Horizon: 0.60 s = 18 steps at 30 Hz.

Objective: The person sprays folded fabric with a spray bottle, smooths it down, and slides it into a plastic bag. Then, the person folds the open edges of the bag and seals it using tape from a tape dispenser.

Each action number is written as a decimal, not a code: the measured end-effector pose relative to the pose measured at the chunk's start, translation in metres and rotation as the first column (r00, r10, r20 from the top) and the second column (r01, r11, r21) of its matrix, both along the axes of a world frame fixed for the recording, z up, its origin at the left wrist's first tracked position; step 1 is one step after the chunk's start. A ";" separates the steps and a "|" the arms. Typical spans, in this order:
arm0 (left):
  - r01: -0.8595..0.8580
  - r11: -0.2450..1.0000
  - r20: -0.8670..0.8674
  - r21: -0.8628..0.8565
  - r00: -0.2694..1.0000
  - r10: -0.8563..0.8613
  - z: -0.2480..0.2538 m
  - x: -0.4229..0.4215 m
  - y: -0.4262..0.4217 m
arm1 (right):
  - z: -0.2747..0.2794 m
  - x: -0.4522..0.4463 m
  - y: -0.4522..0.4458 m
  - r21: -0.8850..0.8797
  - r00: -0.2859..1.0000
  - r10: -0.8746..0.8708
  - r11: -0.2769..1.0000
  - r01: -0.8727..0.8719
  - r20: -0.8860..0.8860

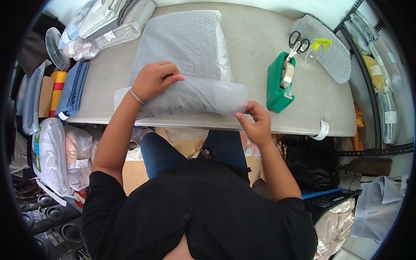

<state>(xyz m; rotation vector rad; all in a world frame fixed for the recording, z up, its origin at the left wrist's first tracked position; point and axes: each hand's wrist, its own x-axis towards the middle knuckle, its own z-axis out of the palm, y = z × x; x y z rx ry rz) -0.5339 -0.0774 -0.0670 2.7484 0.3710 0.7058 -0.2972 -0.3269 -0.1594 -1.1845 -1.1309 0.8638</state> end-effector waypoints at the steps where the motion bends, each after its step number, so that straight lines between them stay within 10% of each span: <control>1: 0.020 1.000 0.000 0.011 1.000 -0.020 -0.001 0.001 0.001 | -0.012 -0.008 0.002 0.118 0.966 -0.215 0.973 0.198 0.146; 7: 0.014 0.982 -0.080 -0.187 0.996 -0.030 0.002 0.005 0.008 | -0.042 -0.031 0.025 0.471 0.655 -0.699 0.699 0.539 0.289; 18: -0.050 0.926 -0.147 -0.374 0.989 -0.006 -0.004 0.008 0.017 | -0.026 -0.035 0.056 0.268 0.669 -0.735 0.670 0.692 0.111</control>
